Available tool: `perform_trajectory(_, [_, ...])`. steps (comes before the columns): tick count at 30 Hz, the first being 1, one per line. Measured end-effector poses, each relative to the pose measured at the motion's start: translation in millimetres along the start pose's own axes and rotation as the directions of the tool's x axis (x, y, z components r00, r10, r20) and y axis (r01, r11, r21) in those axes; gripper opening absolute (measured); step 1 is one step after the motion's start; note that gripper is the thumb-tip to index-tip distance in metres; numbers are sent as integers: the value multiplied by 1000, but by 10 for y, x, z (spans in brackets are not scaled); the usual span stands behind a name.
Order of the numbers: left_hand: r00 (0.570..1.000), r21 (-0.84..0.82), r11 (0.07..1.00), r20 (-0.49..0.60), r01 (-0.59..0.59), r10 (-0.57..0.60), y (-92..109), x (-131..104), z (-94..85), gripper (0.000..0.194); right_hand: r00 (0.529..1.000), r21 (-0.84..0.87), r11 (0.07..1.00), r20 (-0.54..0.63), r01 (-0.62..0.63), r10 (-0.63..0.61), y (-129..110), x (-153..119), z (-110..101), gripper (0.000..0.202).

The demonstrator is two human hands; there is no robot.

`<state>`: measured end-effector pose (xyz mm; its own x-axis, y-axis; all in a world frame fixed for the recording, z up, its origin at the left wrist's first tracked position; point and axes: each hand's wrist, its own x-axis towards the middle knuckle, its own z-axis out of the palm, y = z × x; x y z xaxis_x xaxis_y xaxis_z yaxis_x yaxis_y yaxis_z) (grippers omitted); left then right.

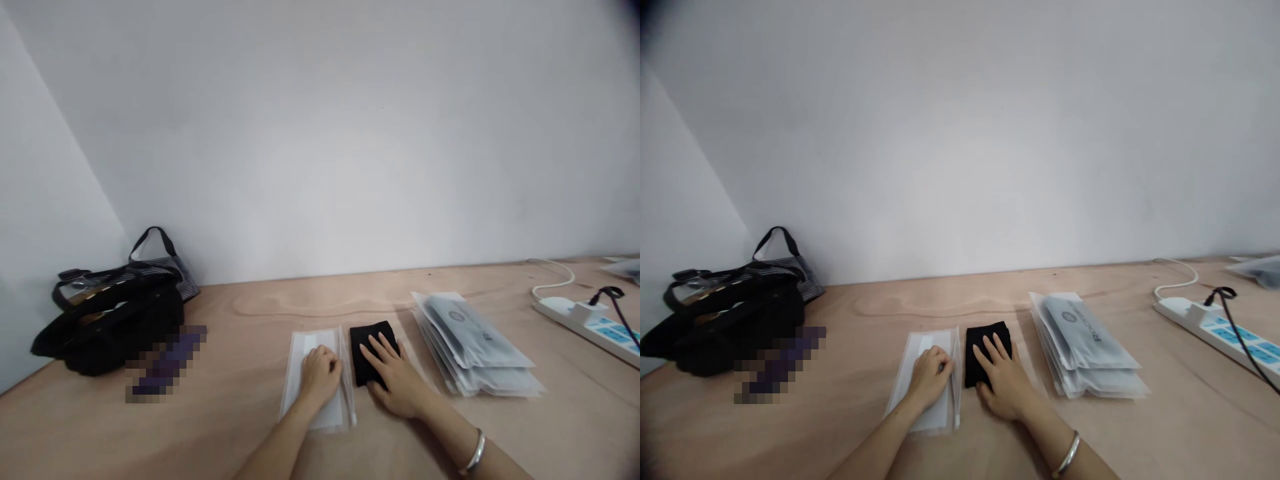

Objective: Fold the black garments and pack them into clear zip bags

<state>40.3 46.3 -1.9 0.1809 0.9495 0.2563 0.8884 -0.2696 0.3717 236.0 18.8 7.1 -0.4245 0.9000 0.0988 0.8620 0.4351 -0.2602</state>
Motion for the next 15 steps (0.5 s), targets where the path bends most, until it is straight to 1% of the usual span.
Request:
perform_trajectory(2, [1000,-8,1000,6,-8,8,-8,-2,-4,22,997,19,997,-17,-70,70,-4,33,70,59])
perform_trajectory(4, [1000,-12,1000,8,-12,13,-14,-5,-3,22,991,57,991,-54,-122,125,-28,53,115,55])
perform_trajectory(6, [1000,-11,1000,8,-12,12,-20,-5,4,22,986,114,985,-89,-131,141,-72,51,141,55])
perform_trajectory(8, [1000,-7,1000,12,-11,11,-27,-1,13,23,987,163,982,-107,-101,119,-142,27,146,57])
perform_trajectory(10, [1000,0,1000,17,-7,7,-35,4,21,22,995,174,984,-78,-43,57,-226,-6,121,57])
perform_trajectory(13, [1000,11,1000,26,1,-1,-43,8,26,20,1000,164,986,-1,18,-18,-311,-19,7,53])
perform_trajectory(15, [1000,14,1000,30,4,-4,-46,8,28,19,999,155,987,-14,34,-32,-308,27,-101,48])
